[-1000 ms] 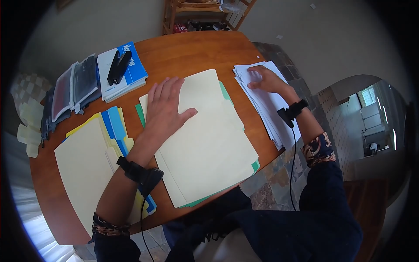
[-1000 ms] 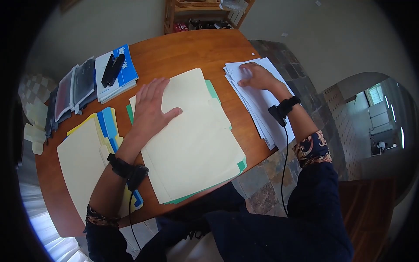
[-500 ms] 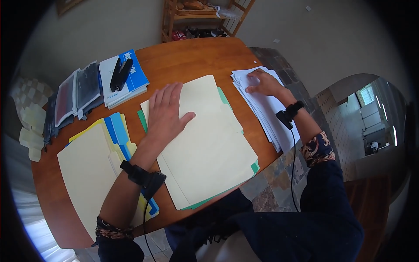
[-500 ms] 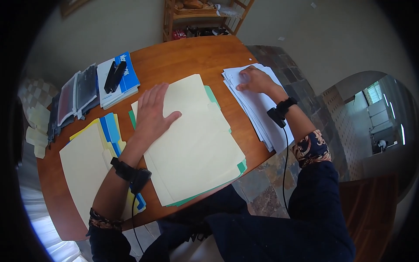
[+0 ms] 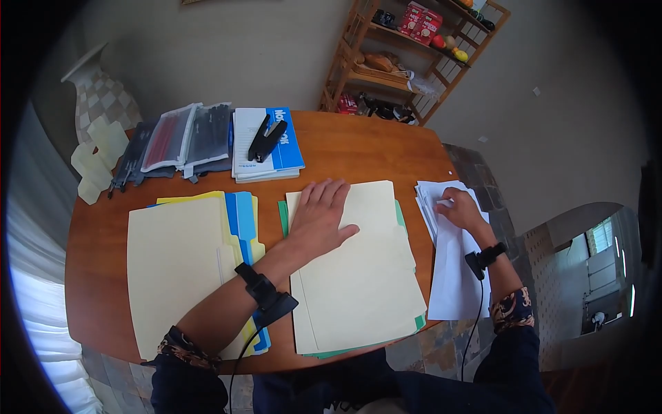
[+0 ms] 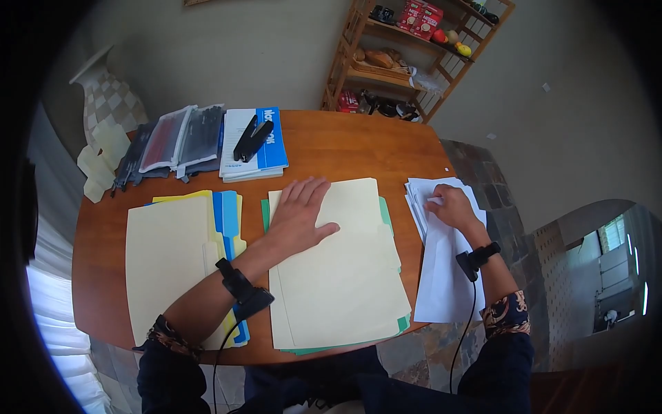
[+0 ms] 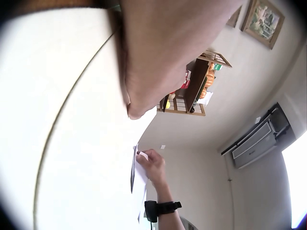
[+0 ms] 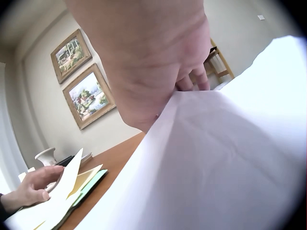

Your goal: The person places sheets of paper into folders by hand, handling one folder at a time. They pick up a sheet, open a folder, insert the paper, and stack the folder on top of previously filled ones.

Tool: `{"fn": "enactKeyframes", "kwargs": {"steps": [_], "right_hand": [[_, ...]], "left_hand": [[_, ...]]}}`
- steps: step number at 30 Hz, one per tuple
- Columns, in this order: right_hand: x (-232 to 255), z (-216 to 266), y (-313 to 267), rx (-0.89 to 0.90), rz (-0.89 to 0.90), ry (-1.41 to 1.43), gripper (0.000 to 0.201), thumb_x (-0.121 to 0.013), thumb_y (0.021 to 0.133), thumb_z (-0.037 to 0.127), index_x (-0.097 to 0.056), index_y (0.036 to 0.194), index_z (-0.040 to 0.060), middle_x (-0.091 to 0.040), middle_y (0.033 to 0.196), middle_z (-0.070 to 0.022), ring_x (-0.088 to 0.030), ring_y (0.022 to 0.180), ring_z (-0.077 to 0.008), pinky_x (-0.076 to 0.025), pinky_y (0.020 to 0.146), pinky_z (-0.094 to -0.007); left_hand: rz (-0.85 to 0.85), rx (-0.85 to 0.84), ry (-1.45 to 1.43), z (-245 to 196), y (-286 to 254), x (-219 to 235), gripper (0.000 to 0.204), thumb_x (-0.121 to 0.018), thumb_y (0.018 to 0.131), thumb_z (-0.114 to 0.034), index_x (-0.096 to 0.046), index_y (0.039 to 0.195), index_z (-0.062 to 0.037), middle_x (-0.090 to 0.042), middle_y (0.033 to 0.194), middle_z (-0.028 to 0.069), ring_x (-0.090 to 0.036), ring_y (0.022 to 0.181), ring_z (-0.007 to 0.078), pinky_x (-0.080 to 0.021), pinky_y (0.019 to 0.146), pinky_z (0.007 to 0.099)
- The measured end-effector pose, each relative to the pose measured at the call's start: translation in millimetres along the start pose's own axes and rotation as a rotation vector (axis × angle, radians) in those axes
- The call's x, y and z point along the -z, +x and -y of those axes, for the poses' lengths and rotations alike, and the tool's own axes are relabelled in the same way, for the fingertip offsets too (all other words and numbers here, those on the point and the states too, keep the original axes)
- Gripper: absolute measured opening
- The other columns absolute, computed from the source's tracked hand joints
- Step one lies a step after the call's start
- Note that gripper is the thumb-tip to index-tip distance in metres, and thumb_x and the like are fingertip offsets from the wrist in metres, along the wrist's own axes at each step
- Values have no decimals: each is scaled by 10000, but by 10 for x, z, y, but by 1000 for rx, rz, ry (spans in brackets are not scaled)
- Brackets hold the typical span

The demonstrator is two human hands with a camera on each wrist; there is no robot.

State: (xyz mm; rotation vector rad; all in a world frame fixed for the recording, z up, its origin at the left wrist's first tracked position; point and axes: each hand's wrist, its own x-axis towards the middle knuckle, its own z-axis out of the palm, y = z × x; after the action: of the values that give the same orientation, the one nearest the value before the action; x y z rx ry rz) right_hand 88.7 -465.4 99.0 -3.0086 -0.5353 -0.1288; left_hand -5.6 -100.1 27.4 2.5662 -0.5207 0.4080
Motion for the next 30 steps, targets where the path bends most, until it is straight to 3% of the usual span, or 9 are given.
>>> {"fn": "enactKeyframes", "kwargs": {"steps": [2, 3, 6, 10, 18, 21, 26, 28, 30], "right_hand": [[28, 18, 0, 17, -52, 123, 234, -766, 812, 207, -667, 835, -3, -661, 757, -168, -638, 719, -301, -501, 715, -399], [84, 30, 11, 16, -53, 120, 234, -766, 812, 207, -667, 835, -3, -661, 757, -168, -638, 719, -301, -501, 715, -399], [367, 156, 86, -113, -81, 420, 222, -739, 866, 175, -623, 747, 28, -577, 652, -20, -509, 630, -95, -430, 610, -287], [575, 301, 216, -25, -21, 842, 215, -669, 936, 154, -624, 741, 76, -577, 686, 46, -478, 610, -40, -392, 593, -238], [4, 763, 423, 53, 250, 756, 191, -709, 916, 140, -656, 771, 27, -572, 690, 49, -464, 634, -42, -375, 575, -239], [-190, 763, 520, 101, 232, 783, 195, -698, 926, 152, -666, 782, 25, -573, 691, 50, -456, 628, -33, -368, 566, -239], [-133, 758, 528, -66, 278, 730, 156, -653, 948, 118, -691, 837, 15, -606, 730, 58, -492, 656, -33, -416, 623, -216], [-185, 720, 564, 122, 281, 743, 152, -649, 947, 117, -707, 868, 1, -632, 740, 40, -526, 674, -45, -452, 668, -238], [-198, 763, 537, 88, 319, 767, 150, -642, 950, 106, -708, 872, -4, -639, 751, 34, -544, 689, -51, -463, 700, -237]], "left_hand": [[1, -10, -5, 5, -8, -6, 796, -714, 856, -412, -381, 1450, 1, -395, 1501, 184, -297, 1440, 328, -186, 1210, 470], [-1, -11, -7, 2, -5, 0, 796, -714, 856, -412, -381, 1450, 1, -395, 1501, 184, -297, 1440, 328, -186, 1210, 470], [-1, -10, -10, -1, -10, 8, 789, -716, 855, -409, -388, 1448, -6, -391, 1504, 184, -290, 1445, 332, -182, 1211, 470], [-15, -21, 3, -6, -7, 6, 777, -720, 853, -405, -400, 1442, -13, -387, 1504, 184, -295, 1440, 334, -183, 1210, 474], [-12, -19, -11, -24, -7, 30, 779, -732, 845, -404, -410, 1436, -12, -381, 1504, 183, -281, 1446, 336, -176, 1212, 478], [-32, -25, -12, -17, -17, 30, 740, -749, 843, -360, -429, 1417, -20, -410, 1477, 175, -334, 1406, 336, -227, 1185, 467], [-183, -83, -74, -38, -11, 56, 679, -813, 782, -214, -479, 1350, -52, -503, 1335, 145, -455, 1252, 313, -344, 1074, 431], [-185, -61, -85, -41, 2, 36, 689, -817, 772, -203, -475, 1353, -57, -507, 1314, 144, -461, 1245, 311, -353, 1067, 430], [-193, -35, -90, -33, 16, 43, 701, -822, 763, -191, -471, 1355, -62, -511, 1294, 144, -467, 1238, 308, -362, 1060, 429]]}}
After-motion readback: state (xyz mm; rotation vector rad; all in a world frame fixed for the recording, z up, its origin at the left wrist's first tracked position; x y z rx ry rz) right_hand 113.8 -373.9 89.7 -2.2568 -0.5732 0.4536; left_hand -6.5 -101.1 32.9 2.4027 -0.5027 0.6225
